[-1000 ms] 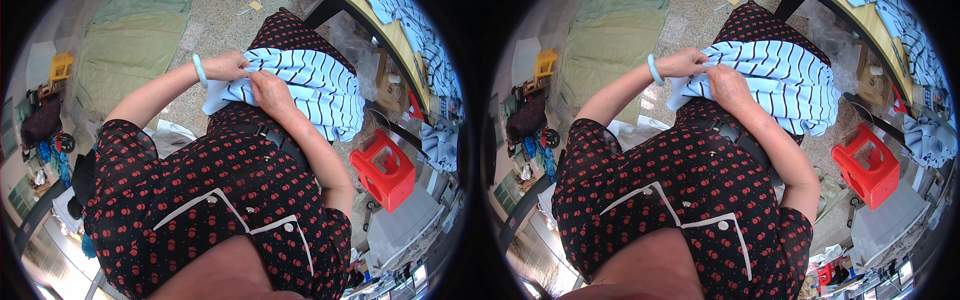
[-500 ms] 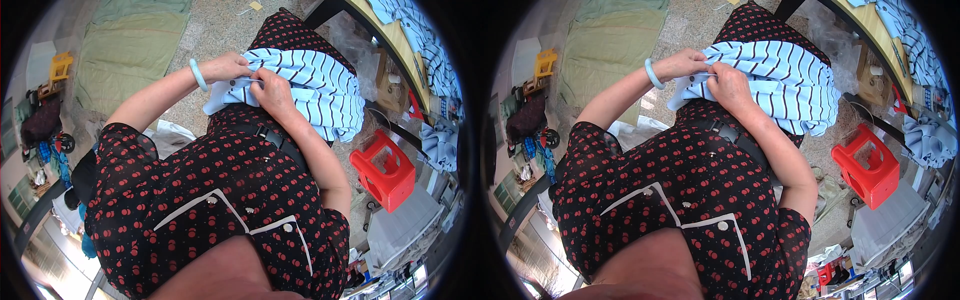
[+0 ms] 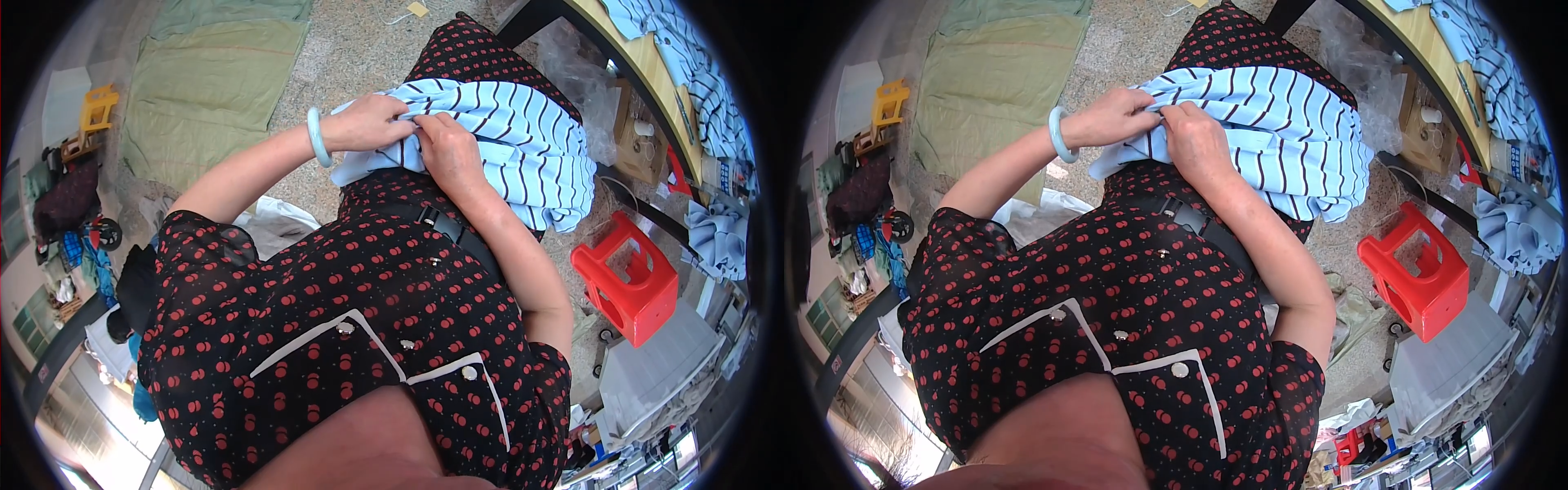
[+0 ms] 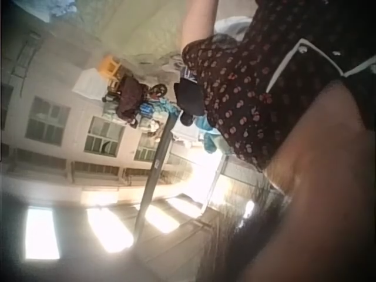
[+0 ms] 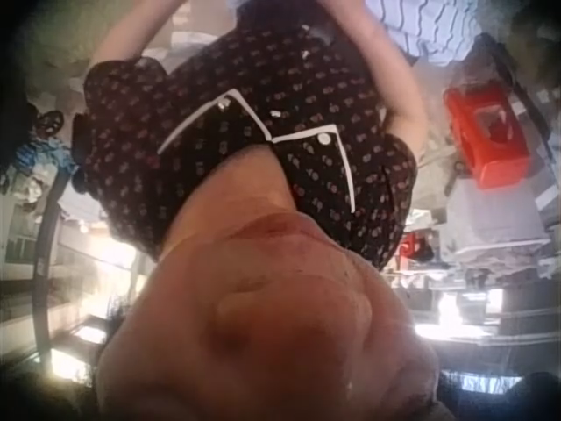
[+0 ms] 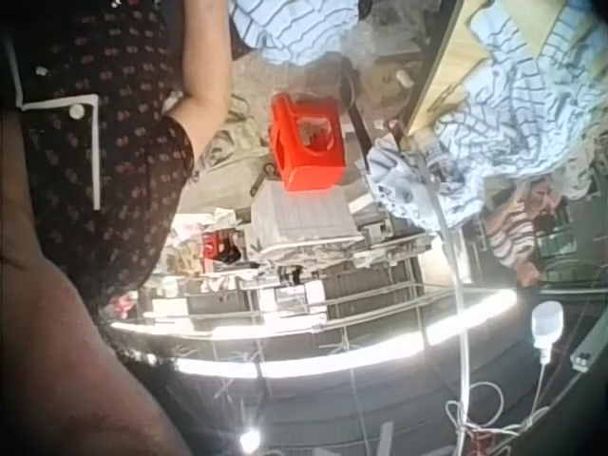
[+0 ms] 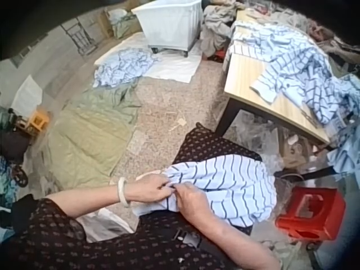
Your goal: Inspecting and trimming loose threads from striped shirts in a sewing factory.
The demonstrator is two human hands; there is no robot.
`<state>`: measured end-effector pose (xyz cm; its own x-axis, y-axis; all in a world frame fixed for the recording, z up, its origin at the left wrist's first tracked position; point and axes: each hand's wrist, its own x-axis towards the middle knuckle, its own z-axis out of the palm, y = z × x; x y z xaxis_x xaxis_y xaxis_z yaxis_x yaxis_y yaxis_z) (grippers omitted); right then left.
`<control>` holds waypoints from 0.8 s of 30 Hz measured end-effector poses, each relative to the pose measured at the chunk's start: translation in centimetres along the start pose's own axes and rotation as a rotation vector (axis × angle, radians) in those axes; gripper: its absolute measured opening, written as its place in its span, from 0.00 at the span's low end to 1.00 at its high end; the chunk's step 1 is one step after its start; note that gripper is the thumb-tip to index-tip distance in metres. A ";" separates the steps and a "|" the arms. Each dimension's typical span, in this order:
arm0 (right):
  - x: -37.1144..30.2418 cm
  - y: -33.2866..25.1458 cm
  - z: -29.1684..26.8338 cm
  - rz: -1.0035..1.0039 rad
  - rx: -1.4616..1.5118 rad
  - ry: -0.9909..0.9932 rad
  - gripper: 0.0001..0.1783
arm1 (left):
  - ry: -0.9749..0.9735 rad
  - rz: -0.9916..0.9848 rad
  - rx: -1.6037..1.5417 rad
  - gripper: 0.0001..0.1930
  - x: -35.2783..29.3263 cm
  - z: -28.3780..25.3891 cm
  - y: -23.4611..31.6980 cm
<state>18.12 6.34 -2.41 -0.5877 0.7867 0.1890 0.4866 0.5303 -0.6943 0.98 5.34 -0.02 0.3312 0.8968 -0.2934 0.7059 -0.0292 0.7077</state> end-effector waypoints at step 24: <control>-0.1 0.2 0.7 0.034 0.068 0.010 0.07 | 0.313 0.041 0.148 0.06 -0.7 3.1 -0.1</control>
<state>17.77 6.16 -3.06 -0.5651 0.8070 0.1716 0.4604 0.4811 -0.7461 2.56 3.33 -1.87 0.1693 0.9848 -0.0394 0.7871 -0.1110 0.6068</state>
